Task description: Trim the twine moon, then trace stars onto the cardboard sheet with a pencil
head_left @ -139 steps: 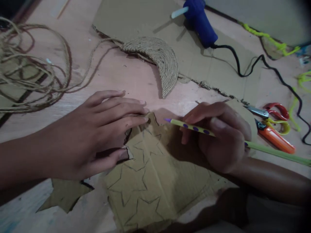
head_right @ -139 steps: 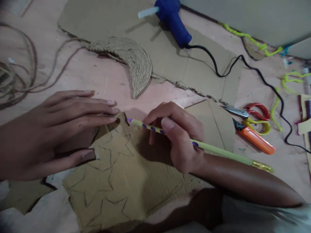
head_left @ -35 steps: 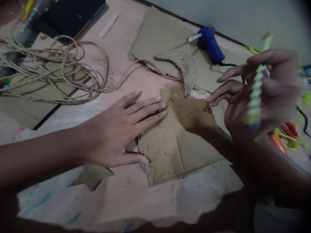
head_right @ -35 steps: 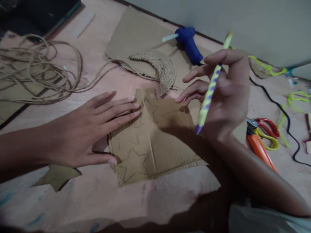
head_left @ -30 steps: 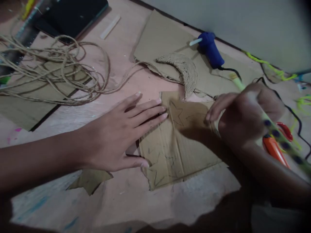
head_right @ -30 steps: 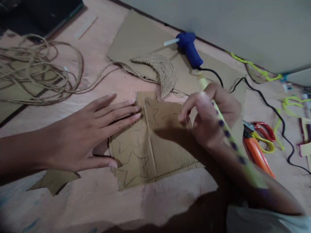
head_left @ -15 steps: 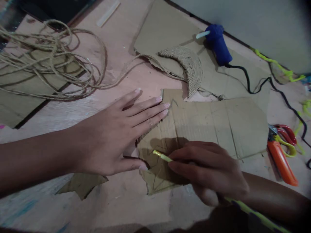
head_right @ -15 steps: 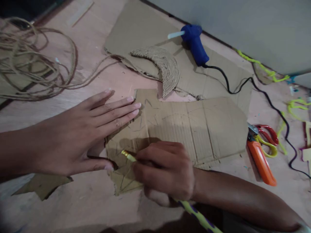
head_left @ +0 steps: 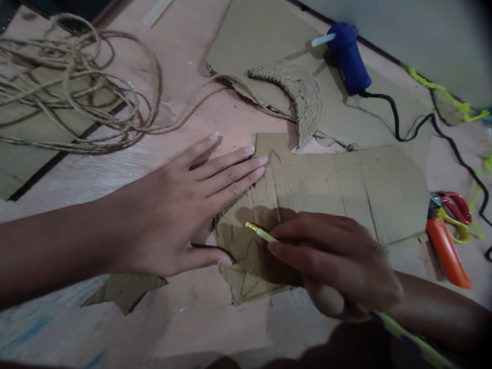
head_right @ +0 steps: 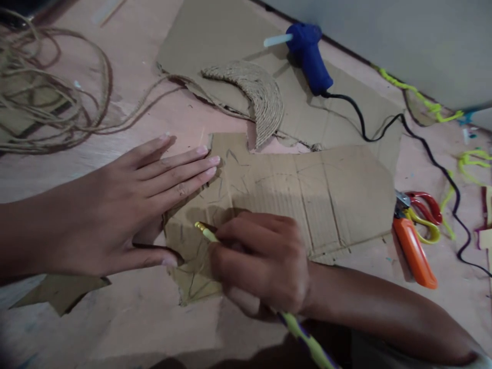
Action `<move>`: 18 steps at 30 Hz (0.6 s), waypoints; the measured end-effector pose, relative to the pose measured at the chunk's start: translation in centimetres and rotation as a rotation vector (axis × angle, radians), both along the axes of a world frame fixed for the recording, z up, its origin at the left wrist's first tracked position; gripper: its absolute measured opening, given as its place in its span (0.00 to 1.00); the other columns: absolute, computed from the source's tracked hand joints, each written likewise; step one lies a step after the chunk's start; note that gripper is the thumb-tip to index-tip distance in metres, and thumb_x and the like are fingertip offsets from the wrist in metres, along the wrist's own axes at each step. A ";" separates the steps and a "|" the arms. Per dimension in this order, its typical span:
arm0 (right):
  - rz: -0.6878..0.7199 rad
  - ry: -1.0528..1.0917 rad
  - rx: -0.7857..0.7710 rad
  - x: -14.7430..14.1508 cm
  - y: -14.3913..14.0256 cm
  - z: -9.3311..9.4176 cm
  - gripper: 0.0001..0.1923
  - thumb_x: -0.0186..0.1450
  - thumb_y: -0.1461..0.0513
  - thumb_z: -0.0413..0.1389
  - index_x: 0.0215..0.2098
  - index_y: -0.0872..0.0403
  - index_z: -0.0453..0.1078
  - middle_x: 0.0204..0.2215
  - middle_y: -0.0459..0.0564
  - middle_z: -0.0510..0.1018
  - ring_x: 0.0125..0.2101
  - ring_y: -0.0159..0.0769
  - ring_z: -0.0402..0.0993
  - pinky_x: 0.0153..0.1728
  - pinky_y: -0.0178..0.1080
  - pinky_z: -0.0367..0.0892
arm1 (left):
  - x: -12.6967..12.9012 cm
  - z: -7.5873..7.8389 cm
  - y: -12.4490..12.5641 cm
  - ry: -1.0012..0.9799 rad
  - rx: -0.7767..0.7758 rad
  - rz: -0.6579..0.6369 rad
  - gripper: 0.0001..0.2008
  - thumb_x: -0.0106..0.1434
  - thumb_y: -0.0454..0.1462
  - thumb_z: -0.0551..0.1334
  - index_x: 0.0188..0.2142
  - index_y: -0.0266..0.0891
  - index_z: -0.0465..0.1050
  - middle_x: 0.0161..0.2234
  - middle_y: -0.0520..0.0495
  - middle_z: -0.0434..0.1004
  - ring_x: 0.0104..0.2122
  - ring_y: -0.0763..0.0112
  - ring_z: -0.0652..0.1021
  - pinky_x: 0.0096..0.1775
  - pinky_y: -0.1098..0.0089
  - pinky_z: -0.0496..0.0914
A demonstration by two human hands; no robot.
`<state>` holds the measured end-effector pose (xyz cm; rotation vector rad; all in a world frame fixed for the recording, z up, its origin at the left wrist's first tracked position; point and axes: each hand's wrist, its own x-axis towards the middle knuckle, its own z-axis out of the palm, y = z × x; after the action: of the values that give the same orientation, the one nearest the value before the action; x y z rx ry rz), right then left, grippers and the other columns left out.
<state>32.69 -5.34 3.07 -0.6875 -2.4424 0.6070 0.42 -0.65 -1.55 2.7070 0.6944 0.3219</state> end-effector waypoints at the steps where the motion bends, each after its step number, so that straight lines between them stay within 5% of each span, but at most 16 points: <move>1: -0.057 -0.017 -0.010 -0.1 -0.1 0.0 0.19 0.85 0.68 0.61 0.36 0.47 0.79 0.33 0.45 0.87 0.30 0.36 0.83 0.30 0.38 0.81 | 0.0 0.1 -0.1 0.011 0.008 -0.003 0.60 0.90 0.71 0.59 0.98 0.36 0.38 0.98 0.32 0.48 0.98 0.43 0.54 0.98 0.42 0.34; 3: -0.162 0.077 0.005 -0.2 -0.3 0.0 0.21 0.84 0.69 0.63 0.32 0.46 0.75 0.28 0.42 0.80 0.25 0.33 0.75 0.27 0.38 0.78 | 0.1 0.2 -0.2 0.022 0.017 -0.001 0.59 0.91 0.69 0.59 0.97 0.30 0.42 0.98 0.30 0.48 0.98 0.42 0.54 0.98 0.43 0.33; 6: 0.031 0.009 0.006 -0.4 -0.4 0.0 0.13 0.83 0.68 0.65 0.40 0.49 0.82 0.37 0.48 0.90 0.31 0.36 0.85 0.33 0.39 0.83 | 0.2 0.3 -0.5 0.024 0.027 0.029 0.56 0.92 0.68 0.55 0.96 0.30 0.43 0.98 0.31 0.50 0.97 0.43 0.57 0.97 0.42 0.35; 9: -0.150 0.051 0.003 -0.4 -0.7 0.2 0.22 0.81 0.73 0.62 0.31 0.48 0.73 0.26 0.40 0.77 0.23 0.29 0.72 0.28 0.36 0.74 | 0.3 0.3 -0.5 0.051 0.061 0.018 0.54 0.94 0.68 0.50 0.96 0.28 0.44 0.98 0.32 0.49 0.98 0.46 0.54 0.97 0.45 0.33; 13: -0.030 -0.051 0.003 -0.4 -0.8 -0.2 0.17 0.83 0.73 0.61 0.39 0.50 0.82 0.37 0.47 0.89 0.33 0.33 0.83 0.35 0.36 0.81 | 0.2 0.3 -0.3 0.050 0.066 0.012 0.55 0.93 0.67 0.53 0.96 0.27 0.44 0.98 0.32 0.48 0.98 0.46 0.54 0.97 0.48 0.31; 16: -0.122 0.106 0.035 -0.7 -1.0 -1.3 0.25 0.81 0.76 0.61 0.28 0.49 0.71 0.26 0.40 0.75 0.24 0.29 0.68 0.27 0.36 0.71 | 0.1 0.3 -0.1 0.049 0.053 0.004 0.57 0.92 0.68 0.55 0.97 0.28 0.45 0.98 0.33 0.48 0.98 0.46 0.55 0.97 0.49 0.31; 18: -0.114 0.129 0.064 -0.7 -1.3 -1.6 0.23 0.82 0.74 0.61 0.31 0.49 0.74 0.29 0.42 0.79 0.26 0.31 0.71 0.28 0.38 0.71 | 0.1 0.3 -0.1 0.049 0.063 -0.009 0.59 0.91 0.70 0.56 0.97 0.27 0.44 0.99 0.32 0.47 0.98 0.45 0.54 0.97 0.51 0.29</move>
<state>31.99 -6.67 1.45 -0.7322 -2.2766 0.5102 0.48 -0.78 -1.25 2.7852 0.6972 0.2803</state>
